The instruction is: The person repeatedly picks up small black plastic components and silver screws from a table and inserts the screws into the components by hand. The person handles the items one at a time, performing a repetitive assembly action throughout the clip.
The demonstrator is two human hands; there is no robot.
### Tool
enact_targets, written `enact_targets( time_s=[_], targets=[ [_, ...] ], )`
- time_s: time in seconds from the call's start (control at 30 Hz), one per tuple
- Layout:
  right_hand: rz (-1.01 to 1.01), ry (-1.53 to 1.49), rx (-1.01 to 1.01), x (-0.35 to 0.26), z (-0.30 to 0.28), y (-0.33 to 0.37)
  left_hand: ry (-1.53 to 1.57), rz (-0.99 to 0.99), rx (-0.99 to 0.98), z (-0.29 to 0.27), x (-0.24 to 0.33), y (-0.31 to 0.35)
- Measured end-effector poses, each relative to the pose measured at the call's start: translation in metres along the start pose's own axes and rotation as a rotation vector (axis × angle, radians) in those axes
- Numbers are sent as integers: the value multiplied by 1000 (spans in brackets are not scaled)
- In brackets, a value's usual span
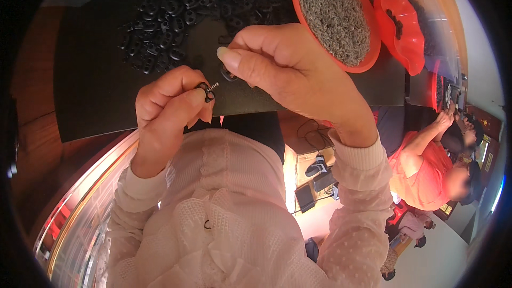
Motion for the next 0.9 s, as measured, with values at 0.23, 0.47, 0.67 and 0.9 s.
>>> enact_targets(
  time_s=[0.23,0.47,0.67,0.9],
  targets=[
    [-41,-4,-17,-3,4,2,-2,-43,27,1,-2,0],
    [-112,27,-12,-7,6,4,37,-77,18,2,-4,1],
    [-56,128,-70,-12,13,4,20,-93,20,1,-6,2],
    [-102,137,-6,-12,13,5,15,-71,12,3,-4,1]
  ],
)
Point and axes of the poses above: each hand's wrist, its own y-axis away from the middle knuckle, its own z-axis out of the palm, x = y × z, the point moved 10 cm from there along -y, towards the middle knuckle, and after that the axes turned 7 degrees about -x, right-handed, at the moved point
